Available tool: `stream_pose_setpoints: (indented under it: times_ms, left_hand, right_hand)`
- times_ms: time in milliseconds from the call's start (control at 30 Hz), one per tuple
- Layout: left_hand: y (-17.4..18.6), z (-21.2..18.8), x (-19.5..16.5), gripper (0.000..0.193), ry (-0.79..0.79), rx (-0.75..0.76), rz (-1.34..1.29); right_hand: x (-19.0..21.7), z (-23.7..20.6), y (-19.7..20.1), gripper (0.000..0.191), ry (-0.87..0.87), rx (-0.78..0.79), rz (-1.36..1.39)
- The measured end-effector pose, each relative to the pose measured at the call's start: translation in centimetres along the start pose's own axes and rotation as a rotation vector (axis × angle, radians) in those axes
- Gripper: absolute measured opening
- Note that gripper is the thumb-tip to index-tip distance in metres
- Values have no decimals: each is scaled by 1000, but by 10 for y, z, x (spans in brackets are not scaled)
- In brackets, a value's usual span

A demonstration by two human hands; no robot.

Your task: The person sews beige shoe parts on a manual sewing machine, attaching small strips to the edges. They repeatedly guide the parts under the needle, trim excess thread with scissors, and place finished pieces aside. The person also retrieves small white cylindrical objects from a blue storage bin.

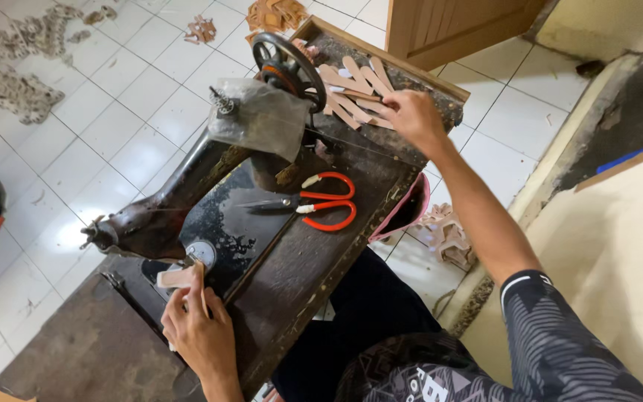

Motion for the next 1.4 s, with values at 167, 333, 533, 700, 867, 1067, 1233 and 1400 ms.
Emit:
stream_pose_setpoints:
  times_ms: [167,333,533,700,867,1067,1233,1400]
  left_hand:
    - [-4,-1,3,44,18,13,12]
    - [3,-3,1,28,-12,-82,16]
    - [0,-7,-20,18,-9,-16,-339]
    - [-18,-8,-27,20,294,162,-871]
    - [-18,-15,-10,25,436,129,-1072]
    - [-32,-19,2,30,518,214,-1189]
    - [-32,-19,-1,28,516,252,-1248]
    - [-32,-19,-2,21,535,317,-1312]
  right_hand:
    - [4,-3,-13,23,-40,-44,-13]
    - [29,-11,22,16,-177,66,206]
    - [161,-80,17,18,-71,33,704]
    - [304,-126,-50,34,565,131,676]
    - [329,-140,-82,24,539,261,742]
    - [314,-132,-71,24,412,162,942]
    - [321,-123,-72,29,355,166,931]
    - [326,-123,-67,28,506,46,787]
Point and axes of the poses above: each hand's wrist, its own z-axis towards the middle knuckle, its own y-axis out of the back of the hand, x = y × z, the point moved 4 cm from there along z, towards the middle knuckle, and after that the axes turned 9 degrees about y, right-handed, at the moved point
